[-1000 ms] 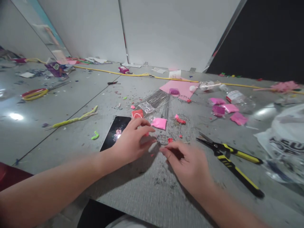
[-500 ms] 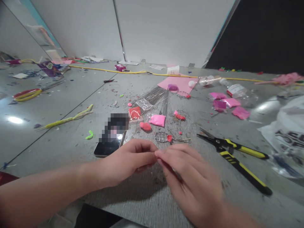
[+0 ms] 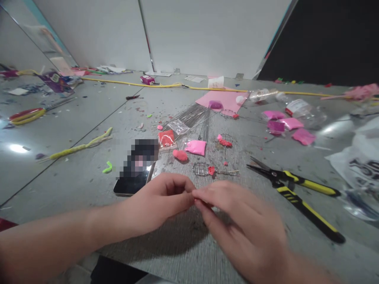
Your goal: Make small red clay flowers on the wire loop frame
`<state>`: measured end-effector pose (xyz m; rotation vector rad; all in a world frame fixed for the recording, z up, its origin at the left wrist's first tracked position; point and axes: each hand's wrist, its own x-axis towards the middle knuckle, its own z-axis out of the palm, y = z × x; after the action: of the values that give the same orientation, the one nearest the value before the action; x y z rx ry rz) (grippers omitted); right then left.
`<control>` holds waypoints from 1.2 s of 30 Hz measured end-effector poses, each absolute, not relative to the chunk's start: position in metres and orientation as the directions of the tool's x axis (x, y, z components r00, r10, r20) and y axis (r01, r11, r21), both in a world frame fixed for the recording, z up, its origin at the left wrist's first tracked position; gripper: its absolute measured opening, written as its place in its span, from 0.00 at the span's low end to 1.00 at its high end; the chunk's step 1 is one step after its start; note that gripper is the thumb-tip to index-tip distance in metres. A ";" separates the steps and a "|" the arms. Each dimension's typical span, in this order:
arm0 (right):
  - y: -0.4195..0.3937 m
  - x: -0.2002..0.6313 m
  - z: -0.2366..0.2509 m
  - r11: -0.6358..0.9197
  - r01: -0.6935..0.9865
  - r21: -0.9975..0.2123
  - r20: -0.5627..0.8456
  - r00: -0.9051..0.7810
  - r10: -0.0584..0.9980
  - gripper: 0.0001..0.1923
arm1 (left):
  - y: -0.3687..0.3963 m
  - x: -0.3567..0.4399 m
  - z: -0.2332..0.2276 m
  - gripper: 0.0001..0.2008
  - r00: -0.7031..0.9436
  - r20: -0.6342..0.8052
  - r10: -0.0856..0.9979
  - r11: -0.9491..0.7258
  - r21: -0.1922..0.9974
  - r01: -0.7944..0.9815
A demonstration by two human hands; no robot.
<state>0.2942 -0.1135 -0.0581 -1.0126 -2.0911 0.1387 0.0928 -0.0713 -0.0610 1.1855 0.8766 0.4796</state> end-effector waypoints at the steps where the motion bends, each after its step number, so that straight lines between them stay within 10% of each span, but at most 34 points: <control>1: -0.113 0.295 -0.059 0.651 0.631 -0.422 0.593 -0.351 0.725 0.11 | -0.071 0.092 -0.061 0.10 0.597 -0.315 0.738 0.305 0.944 0.122; 15: -0.114 0.295 -0.061 0.278 0.453 -0.847 0.254 -0.116 0.960 0.09 | -0.075 0.088 -0.050 0.06 0.618 0.031 0.786 -0.189 0.963 0.192; 36: -0.111 0.300 -0.060 0.408 0.520 -0.751 0.410 -0.117 0.905 0.03 | -0.069 0.090 -0.053 0.07 0.583 -0.295 0.757 0.256 0.955 0.151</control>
<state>0.2997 -0.1113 -0.0597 -1.2378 -1.7755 0.5438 0.0904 -0.0688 -0.0527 1.2740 0.8952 0.4966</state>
